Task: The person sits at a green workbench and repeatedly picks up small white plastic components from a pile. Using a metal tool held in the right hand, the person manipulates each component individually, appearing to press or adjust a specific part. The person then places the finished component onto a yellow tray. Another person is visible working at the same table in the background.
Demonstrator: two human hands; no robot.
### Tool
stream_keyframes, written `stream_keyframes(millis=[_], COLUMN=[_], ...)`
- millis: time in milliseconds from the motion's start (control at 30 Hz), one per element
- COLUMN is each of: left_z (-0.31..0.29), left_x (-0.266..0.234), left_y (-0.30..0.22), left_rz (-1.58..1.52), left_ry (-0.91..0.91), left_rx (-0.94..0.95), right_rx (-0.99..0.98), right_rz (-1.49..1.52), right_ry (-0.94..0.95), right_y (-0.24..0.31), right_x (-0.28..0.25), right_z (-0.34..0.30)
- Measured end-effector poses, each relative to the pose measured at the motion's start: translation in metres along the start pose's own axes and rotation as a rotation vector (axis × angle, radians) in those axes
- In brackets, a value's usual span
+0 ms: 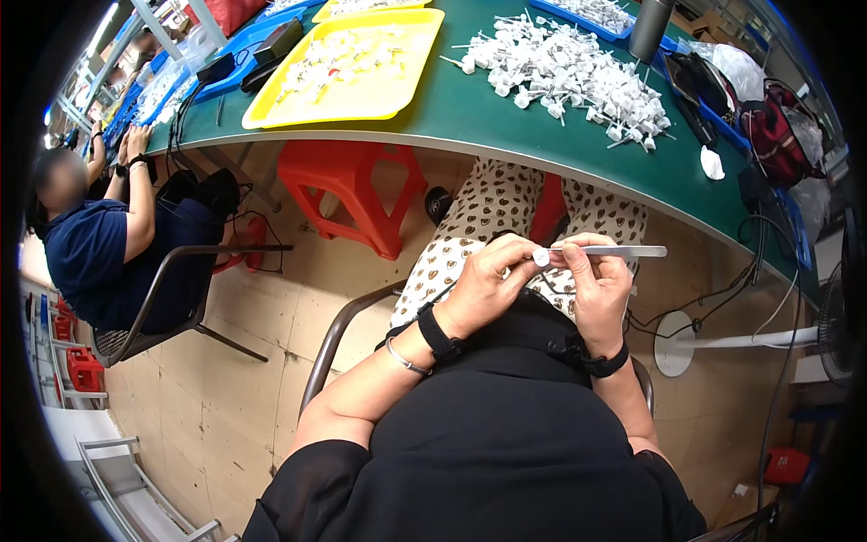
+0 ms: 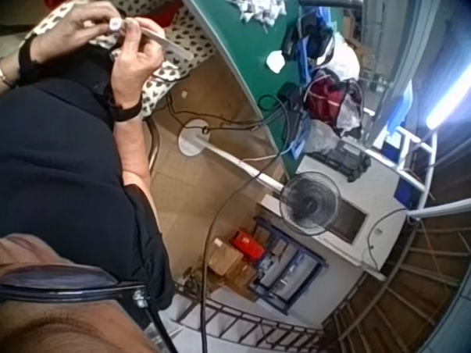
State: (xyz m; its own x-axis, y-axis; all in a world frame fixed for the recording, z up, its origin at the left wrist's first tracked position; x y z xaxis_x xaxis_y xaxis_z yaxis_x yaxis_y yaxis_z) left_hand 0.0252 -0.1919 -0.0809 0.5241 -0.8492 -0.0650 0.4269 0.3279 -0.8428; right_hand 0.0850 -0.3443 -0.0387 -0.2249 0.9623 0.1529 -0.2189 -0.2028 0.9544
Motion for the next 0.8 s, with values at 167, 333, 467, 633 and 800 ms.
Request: stream_keyframes(millis=[167, 333, 467, 633, 800], left_z=[-0.0013, 0.0003, -0.0026, -0.0033, 0.001], left_x=[0.0008, 0.0006, 0.0017, 0.0013, 0.0017], left_y=[0.0018, -0.0015, 0.0018, -0.0022, -0.0025], left_rz=[0.0, -0.011, -0.007, 0.008, -0.029], left_ry=[0.0, -0.018, -0.029, -0.015, -0.035], left_rx=[-0.003, 0.009, 0.013, 0.007, 0.047], right_rx=[-0.028, -0.053, -0.216, -0.278, -0.008], right_rz=[-0.034, -0.062, -0.285, -0.389, 0.064], right_ry=[0.007, -0.025, -0.016, 0.066, -0.022], right_y=[-0.0004, -0.0015, -0.0043, 0.005, 0.0016], right_x=[-0.0012, 0.0016, -0.0011, -0.0022, 0.0007], right_z=[0.0001, -0.0018, -0.0023, 0.0003, -0.0022])
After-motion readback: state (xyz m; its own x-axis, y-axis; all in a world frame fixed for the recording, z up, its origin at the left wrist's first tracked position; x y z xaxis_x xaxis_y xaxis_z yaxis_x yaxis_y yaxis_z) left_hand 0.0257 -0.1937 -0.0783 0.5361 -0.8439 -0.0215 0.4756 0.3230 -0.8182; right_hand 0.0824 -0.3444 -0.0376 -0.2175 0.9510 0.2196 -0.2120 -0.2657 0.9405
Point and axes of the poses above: each hand's wrist, its own z-axis towards the middle knuckle, its own x-axis out of the palm, y = z × x, the point moved 1 cm from there along z, towards the middle knuckle, and after that the axes turned 14 degrees about -y, right-handed, at the moved point
